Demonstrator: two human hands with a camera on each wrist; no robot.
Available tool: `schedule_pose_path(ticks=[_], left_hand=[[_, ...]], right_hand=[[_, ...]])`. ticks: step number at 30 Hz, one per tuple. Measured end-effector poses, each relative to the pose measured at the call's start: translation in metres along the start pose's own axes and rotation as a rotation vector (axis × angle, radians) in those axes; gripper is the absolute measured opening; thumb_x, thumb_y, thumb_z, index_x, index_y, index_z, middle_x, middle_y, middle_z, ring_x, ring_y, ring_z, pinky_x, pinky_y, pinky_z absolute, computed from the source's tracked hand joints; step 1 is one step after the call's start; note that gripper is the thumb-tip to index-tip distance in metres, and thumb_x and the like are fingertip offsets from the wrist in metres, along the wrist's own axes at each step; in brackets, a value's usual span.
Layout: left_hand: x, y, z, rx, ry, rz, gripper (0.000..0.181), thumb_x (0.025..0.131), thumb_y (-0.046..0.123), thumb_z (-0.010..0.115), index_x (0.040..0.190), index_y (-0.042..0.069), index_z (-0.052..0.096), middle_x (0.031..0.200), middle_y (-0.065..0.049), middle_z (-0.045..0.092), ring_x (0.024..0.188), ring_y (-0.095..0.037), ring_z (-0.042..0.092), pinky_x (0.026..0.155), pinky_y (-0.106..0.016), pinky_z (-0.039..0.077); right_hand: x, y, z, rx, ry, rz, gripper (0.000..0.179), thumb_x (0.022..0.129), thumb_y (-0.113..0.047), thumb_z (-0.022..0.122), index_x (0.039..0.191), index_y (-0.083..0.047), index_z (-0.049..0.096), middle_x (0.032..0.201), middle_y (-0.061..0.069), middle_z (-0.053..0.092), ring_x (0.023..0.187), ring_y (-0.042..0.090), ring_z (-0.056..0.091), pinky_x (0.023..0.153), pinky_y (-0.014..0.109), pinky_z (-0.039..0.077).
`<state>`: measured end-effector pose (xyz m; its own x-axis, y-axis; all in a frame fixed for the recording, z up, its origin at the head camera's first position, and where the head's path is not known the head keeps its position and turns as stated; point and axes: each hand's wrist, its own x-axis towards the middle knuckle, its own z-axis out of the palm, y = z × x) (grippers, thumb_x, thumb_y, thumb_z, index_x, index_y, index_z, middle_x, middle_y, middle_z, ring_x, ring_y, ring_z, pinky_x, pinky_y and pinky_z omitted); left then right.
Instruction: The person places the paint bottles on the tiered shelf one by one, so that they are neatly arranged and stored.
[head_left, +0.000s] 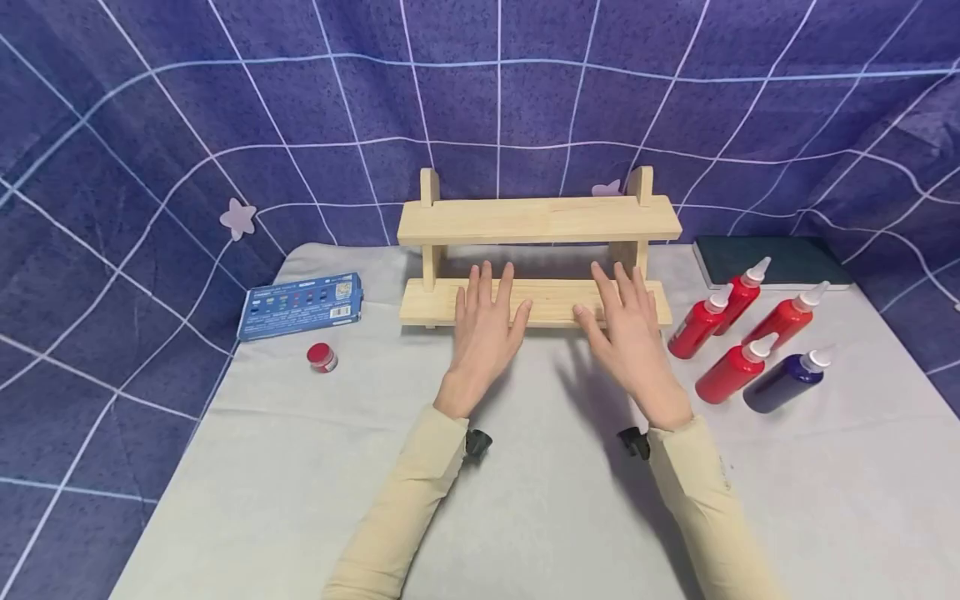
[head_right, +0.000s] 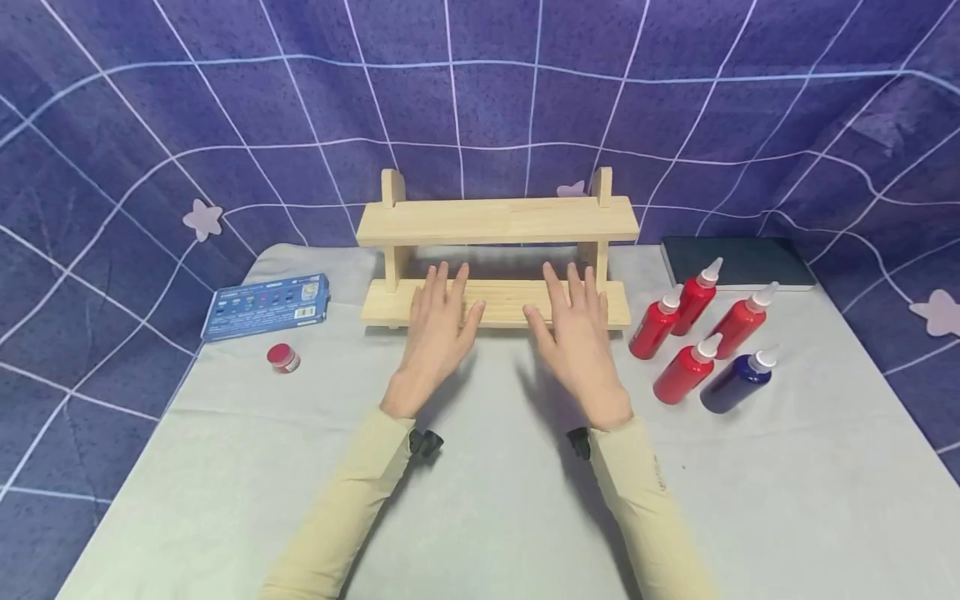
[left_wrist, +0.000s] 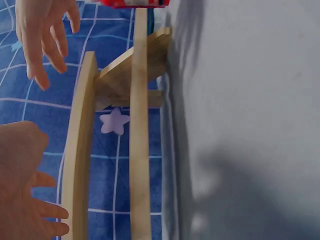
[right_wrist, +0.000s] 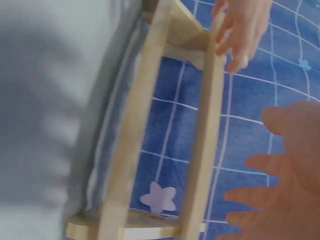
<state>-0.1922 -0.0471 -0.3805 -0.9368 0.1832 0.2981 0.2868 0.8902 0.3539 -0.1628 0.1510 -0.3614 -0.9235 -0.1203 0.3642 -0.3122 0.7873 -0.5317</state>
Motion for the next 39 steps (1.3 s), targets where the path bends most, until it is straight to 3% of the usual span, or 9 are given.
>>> schedule_pose_path(ticks=[8,18,27,33,39], left_hand=[[-0.001,-0.015,-0.019,-0.112,0.112,0.002,0.058,0.103,0.036,0.043,0.151,0.005,0.032,0.154,-0.026,0.027,0.147,-0.037,0.014,0.117,-0.053,0.013],[-0.004,-0.044,-0.038,-0.242,0.274,-0.033,0.055,0.102,0.030,0.047,0.147,0.001,0.037,0.152,-0.023,0.033,0.145,-0.037,0.021,0.117,-0.051,0.015],[-0.010,-0.076,-0.048,-0.334,0.395,-0.081,0.049,0.102,0.023,0.049,0.143,-0.003,0.043,0.145,-0.021,0.043,0.139,-0.034,0.032,0.116,-0.045,0.022],[-0.014,-0.092,-0.049,-0.422,0.394,-0.164,0.048,0.102,0.022,0.048,0.142,-0.004,0.043,0.144,-0.022,0.044,0.137,-0.033,0.037,0.114,-0.042,0.027],[-0.015,-0.103,-0.044,-0.485,0.367,-0.252,0.047,0.102,0.022,0.048,0.141,-0.005,0.044,0.140,-0.024,0.048,0.132,-0.035,0.043,0.110,-0.045,0.031]], right_hand=[[0.001,-0.001,-0.027,0.053,0.085,-0.061,0.061,0.096,-0.025,0.059,0.149,-0.003,0.037,0.153,0.030,0.027,0.145,0.047,0.011,0.115,0.061,0.009],[-0.006,0.006,-0.065,0.074,0.211,-0.105,0.062,0.094,-0.016,0.062,0.148,0.000,0.037,0.151,0.030,0.034,0.145,0.044,0.015,0.117,0.055,0.007],[-0.020,0.022,-0.097,0.075,0.313,-0.036,0.061,0.093,-0.013,0.062,0.148,-0.001,0.038,0.151,0.026,0.035,0.147,0.037,0.017,0.119,0.050,0.009],[-0.034,0.036,-0.119,0.048,0.389,-0.001,0.060,0.093,-0.015,0.061,0.148,-0.004,0.040,0.151,0.024,0.038,0.146,0.033,0.021,0.120,0.043,0.010],[-0.053,0.047,-0.139,-0.024,0.445,0.125,0.058,0.095,-0.022,0.058,0.149,-0.008,0.040,0.151,0.020,0.039,0.145,0.034,0.024,0.117,0.051,0.014]])
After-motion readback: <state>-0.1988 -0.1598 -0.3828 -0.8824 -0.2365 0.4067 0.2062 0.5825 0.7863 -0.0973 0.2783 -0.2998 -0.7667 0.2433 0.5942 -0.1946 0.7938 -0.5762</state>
